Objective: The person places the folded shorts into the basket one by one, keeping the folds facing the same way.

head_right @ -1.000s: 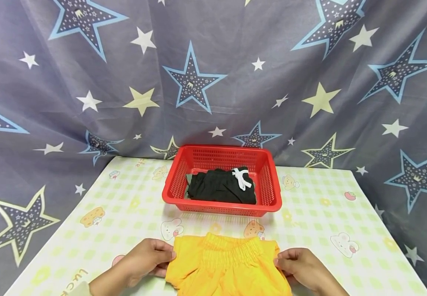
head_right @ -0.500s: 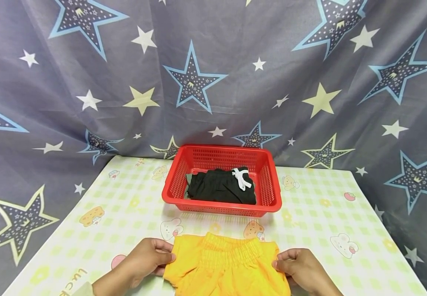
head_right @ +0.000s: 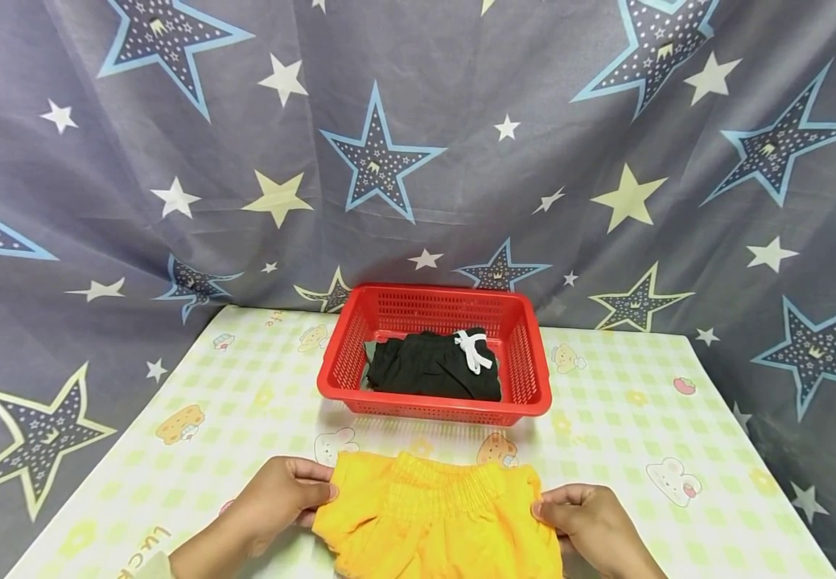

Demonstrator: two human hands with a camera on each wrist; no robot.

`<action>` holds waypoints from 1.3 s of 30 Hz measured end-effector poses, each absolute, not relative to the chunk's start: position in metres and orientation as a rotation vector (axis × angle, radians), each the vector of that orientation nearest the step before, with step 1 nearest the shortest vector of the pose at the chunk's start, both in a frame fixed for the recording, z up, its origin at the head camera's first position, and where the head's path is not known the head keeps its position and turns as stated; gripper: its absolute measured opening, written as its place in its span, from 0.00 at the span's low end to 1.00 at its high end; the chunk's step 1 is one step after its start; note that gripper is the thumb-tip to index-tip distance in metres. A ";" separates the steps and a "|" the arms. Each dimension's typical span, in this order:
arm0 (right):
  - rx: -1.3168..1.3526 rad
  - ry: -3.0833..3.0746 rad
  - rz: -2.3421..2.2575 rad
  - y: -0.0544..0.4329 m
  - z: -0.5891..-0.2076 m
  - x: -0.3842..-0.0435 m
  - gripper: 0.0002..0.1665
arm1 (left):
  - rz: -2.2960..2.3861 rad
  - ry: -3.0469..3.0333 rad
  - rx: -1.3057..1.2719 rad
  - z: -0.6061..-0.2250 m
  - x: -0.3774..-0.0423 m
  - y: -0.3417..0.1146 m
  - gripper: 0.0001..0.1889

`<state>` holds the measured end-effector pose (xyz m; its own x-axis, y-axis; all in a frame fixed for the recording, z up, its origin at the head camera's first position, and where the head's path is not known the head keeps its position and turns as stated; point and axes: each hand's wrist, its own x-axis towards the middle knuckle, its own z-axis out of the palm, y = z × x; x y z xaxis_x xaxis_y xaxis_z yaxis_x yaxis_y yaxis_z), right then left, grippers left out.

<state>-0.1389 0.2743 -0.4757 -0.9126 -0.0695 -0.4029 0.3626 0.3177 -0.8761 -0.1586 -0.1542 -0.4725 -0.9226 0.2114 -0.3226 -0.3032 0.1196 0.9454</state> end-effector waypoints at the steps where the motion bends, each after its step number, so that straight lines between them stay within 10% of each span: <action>1: 0.252 2.215 -1.640 0.274 -0.474 -0.139 0.13 | 1.858 2.034 -0.085 -0.470 -0.159 -0.155 0.12; 39: 0.179 2.479 -1.754 0.264 -0.373 -0.213 0.20 | 1.794 2.423 -0.046 -0.375 -0.236 -0.145 0.10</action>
